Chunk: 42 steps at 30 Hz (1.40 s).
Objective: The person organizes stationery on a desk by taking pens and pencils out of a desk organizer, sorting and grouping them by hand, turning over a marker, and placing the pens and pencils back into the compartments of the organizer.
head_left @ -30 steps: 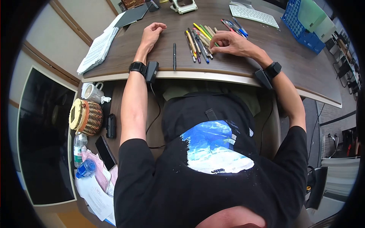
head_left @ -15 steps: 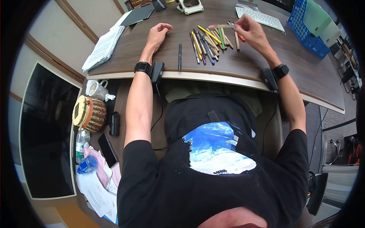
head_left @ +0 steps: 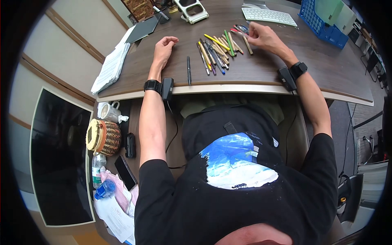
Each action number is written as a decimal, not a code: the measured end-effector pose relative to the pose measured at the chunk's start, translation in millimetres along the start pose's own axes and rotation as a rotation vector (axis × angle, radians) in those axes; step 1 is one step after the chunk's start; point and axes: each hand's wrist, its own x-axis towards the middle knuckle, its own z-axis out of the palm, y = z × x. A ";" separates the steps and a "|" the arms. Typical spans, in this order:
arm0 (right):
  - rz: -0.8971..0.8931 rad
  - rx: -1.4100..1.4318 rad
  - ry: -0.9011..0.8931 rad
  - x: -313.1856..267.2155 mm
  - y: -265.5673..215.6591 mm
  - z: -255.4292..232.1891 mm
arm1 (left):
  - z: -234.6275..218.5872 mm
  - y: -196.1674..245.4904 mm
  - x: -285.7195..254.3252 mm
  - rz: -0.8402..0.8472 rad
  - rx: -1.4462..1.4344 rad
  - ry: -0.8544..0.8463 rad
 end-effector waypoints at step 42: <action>-0.132 -0.174 0.017 1.0 16.0 14.7 | -0.9 8.0 -4.4 -0.034 0.024 -0.013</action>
